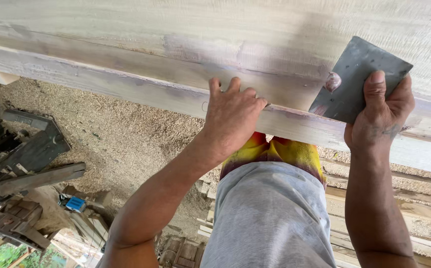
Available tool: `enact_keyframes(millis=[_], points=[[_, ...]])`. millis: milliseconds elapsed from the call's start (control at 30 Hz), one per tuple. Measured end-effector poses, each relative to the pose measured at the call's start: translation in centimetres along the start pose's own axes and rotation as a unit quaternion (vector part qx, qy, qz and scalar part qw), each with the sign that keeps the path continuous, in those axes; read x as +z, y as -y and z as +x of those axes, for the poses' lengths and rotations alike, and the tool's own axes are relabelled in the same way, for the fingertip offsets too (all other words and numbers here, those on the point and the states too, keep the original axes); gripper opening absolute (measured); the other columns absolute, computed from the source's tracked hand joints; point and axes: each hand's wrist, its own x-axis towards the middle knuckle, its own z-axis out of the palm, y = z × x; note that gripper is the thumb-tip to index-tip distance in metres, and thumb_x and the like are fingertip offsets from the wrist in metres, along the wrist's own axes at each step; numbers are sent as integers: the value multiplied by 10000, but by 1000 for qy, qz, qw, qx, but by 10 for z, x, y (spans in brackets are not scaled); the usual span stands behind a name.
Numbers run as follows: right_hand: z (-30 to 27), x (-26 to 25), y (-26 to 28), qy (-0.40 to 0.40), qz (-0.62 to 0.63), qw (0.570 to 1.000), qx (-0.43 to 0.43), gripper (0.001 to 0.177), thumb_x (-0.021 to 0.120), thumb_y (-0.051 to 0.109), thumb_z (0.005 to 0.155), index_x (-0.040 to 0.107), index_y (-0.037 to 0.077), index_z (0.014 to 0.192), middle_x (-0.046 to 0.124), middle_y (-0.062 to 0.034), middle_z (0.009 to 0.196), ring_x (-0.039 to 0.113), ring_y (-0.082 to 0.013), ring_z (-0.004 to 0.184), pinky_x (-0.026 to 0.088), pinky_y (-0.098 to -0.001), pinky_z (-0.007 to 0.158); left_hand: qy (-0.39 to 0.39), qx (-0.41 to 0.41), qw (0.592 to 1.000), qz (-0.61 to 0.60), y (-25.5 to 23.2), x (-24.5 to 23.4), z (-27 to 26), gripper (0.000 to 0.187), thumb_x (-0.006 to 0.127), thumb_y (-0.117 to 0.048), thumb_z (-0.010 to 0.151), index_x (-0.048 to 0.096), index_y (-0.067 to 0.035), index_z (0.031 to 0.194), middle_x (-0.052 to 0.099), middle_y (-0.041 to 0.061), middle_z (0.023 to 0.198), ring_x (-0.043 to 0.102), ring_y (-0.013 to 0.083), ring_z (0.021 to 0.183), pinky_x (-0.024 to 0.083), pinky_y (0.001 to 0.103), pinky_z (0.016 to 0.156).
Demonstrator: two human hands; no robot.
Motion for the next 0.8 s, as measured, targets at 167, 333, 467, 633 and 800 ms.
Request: enact_keyframes(millis=[167,333,467,633,800], points=[[-9,-9,0,-7,15,1000,13,241,683,181,1223,593,-35,1284,643,-68,1059,593,-104,898,577,-258,876,-4,17,999,46,1,12,5,164,676,-182,908,788,-141,1020,696,40,875,578,261,991,310,656,1017],[-11,-7,7,1,7,1000,4,279,669,187,1166,592,-37,1312,654,-78,1097,607,-119,947,549,-252,882,-58,1,998,24,8,21,0,160,681,-113,910,801,-155,1006,697,49,853,579,259,964,316,650,1004],[-8,-3,10,-2,-5,1000,-13,289,694,219,1181,591,-25,1298,657,-69,1106,597,-109,959,536,-245,902,-13,7,999,46,11,15,5,127,696,-155,904,797,-131,976,681,58,843,566,259,957,304,646,1008],[-10,-3,7,18,18,1000,-11,277,697,218,1196,585,-20,1285,679,-81,1142,616,-110,988,548,-244,924,-24,-2,999,44,11,9,4,154,687,-105,901,799,-156,994,674,50,817,560,251,931,331,614,967],[-11,0,5,25,14,1000,-4,271,693,207,1209,587,-29,1289,679,-85,1149,594,-97,968,546,-238,935,-22,-7,1000,14,9,18,-2,152,674,-108,952,806,-165,998,712,17,891,570,216,959,342,562,1022]])
